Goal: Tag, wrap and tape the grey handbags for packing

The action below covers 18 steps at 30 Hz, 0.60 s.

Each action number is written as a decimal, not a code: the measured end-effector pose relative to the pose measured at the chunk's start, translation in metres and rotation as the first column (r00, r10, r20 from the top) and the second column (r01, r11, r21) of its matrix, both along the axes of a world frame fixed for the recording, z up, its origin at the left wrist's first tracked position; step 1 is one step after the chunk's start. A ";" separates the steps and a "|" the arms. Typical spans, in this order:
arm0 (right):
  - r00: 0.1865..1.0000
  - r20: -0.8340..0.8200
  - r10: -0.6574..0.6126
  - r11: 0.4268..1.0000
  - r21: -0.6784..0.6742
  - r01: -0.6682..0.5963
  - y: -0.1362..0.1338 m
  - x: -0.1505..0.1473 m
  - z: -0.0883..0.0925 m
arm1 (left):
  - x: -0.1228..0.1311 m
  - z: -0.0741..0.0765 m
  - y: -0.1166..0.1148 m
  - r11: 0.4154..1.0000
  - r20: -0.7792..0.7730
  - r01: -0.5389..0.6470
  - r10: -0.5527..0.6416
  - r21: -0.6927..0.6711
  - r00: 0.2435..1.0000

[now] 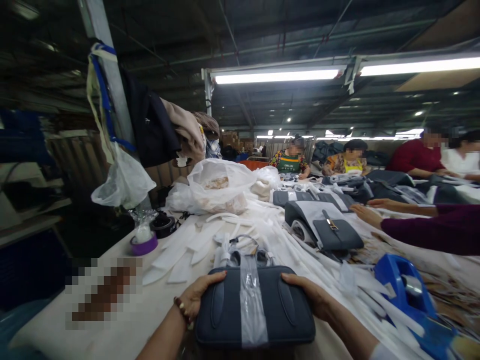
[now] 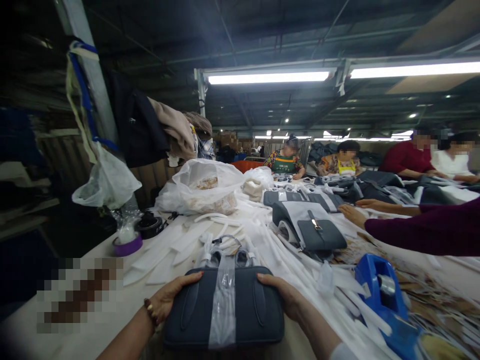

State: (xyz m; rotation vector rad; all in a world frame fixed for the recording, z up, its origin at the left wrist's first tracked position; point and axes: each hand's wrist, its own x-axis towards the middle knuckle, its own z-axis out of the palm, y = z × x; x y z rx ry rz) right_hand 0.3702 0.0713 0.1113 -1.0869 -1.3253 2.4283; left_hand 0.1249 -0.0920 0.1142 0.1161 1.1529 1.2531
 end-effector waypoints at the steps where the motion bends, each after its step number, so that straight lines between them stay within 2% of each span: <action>1: 1.000 -0.002 -0.011 1.000 0.001 0.011 -0.002 -0.001 0.000 | 0.001 0.001 -0.001 1.000 0.015 0.001 -0.001 0.002 1.000; 6: 0.998 -0.011 -0.054 0.998 0.027 0.054 -0.019 0.000 0.002 | 0.011 -0.003 -0.012 1.000 0.023 0.002 -0.003 0.014 1.000; 12: 0.996 0.000 -0.094 0.991 0.098 0.094 -0.031 -0.001 0.006 | 0.015 -0.017 -0.020 0.997 -0.087 -0.042 0.047 0.066 0.995; 16: 0.987 -0.035 -0.158 0.975 0.151 0.162 -0.039 -0.007 0.008 | 0.007 -0.011 -0.018 0.989 -0.178 -0.072 0.095 0.132 0.980; 18: 0.977 -0.102 -0.189 0.963 0.177 0.205 -0.044 -0.009 0.004 | 0.005 -0.006 -0.017 0.988 -0.237 -0.031 0.067 0.153 0.969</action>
